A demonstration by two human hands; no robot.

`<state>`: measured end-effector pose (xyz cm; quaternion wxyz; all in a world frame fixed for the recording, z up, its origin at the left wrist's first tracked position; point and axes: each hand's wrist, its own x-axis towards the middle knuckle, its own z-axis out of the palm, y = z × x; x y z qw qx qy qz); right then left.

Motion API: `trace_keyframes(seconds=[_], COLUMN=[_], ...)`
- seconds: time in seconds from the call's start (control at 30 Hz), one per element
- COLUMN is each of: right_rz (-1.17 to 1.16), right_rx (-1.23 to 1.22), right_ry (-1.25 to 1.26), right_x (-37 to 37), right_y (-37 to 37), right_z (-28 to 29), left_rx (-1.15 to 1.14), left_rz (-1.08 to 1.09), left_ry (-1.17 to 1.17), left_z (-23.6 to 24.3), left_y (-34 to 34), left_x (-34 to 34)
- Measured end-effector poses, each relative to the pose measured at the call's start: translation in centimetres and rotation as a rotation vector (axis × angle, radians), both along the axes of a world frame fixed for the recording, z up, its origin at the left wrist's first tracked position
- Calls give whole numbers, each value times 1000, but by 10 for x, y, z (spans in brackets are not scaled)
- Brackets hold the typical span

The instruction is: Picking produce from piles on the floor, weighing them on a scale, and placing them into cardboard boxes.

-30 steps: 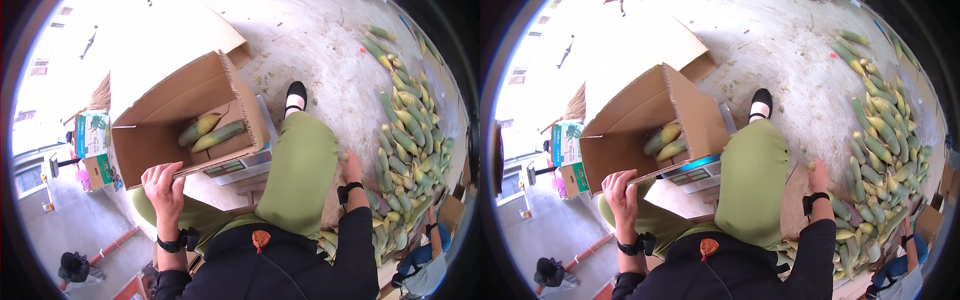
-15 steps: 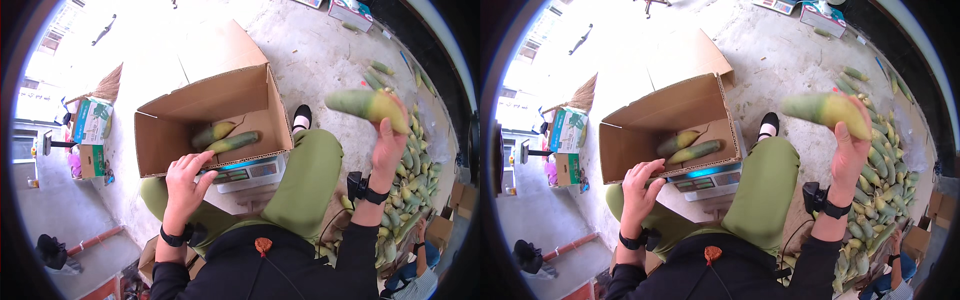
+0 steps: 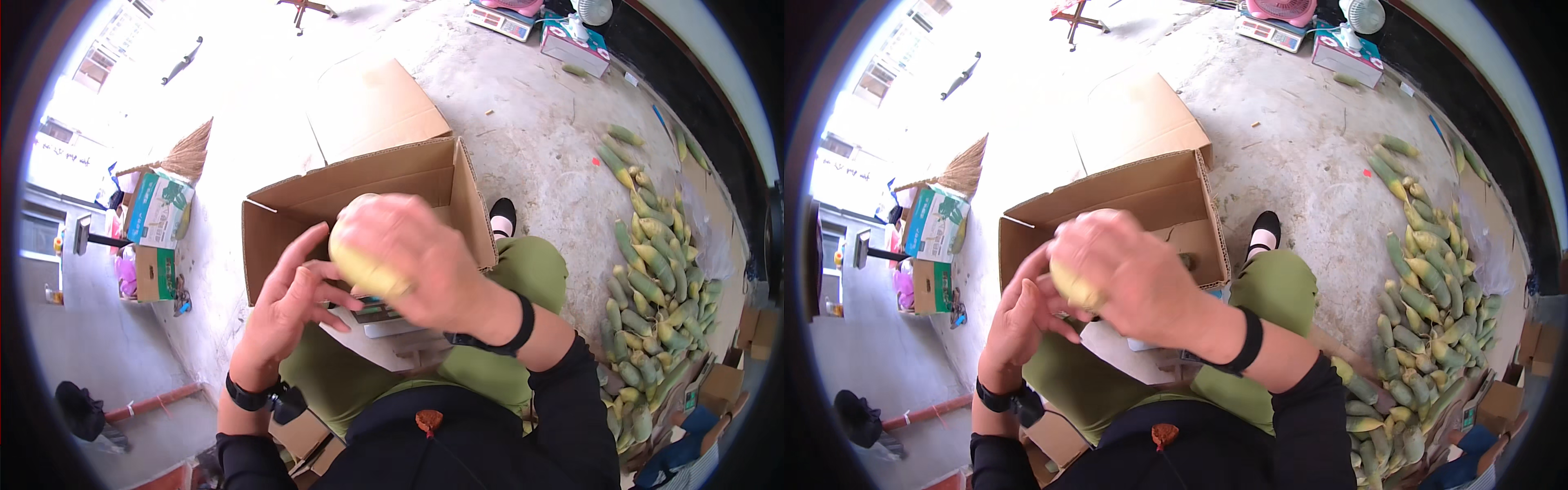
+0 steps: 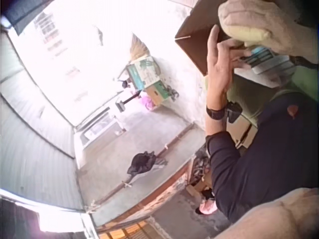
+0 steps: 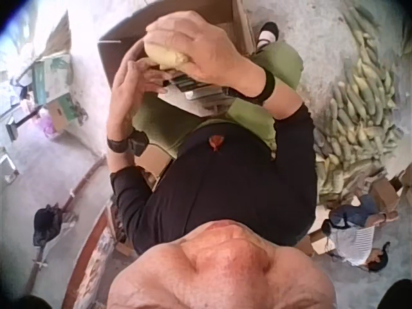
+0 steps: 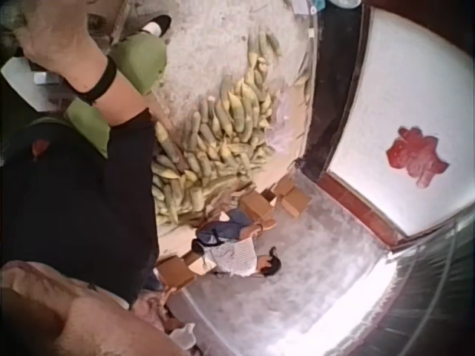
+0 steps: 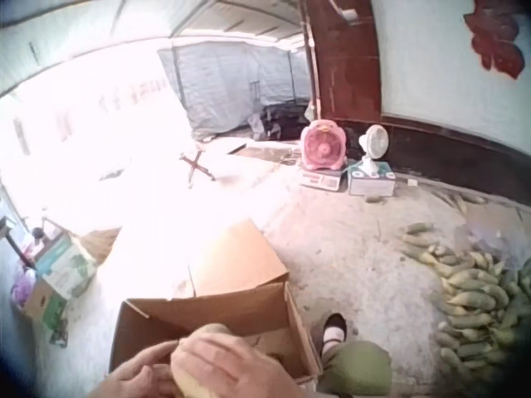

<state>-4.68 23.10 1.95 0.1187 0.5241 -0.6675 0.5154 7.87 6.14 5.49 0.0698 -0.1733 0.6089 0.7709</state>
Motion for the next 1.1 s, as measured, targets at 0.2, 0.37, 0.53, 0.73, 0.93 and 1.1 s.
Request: trace_keyframes(seconds=[0.2, 0.37, 0.53, 0.73, 0.93, 1.1], right_rz=[-29, 101, 108, 156, 131, 113], right_rx=[35, 3, 267, 540, 518, 489], right_ry=[345, 184, 10, 91, 50, 36], right_x=[28, 17, 6, 20, 19, 20], right_y=[-16, -6, 8, 9, 9, 9], right_z=[-16, -22, -29, -53, -59, -58], left_rx=[533, 249, -235, -919, -1062, -1097], left_rz=[86, 14, -353, -952, -1151, -1054], left_ry=[-228, -188, -356, -469, -261, -240], left_z=[-26, -18, -2, -77, -196, -253], left_y=[-16, -13, -32, -33, -33, -27], left_x=[-7, -34, -79, -148, -173, -169])
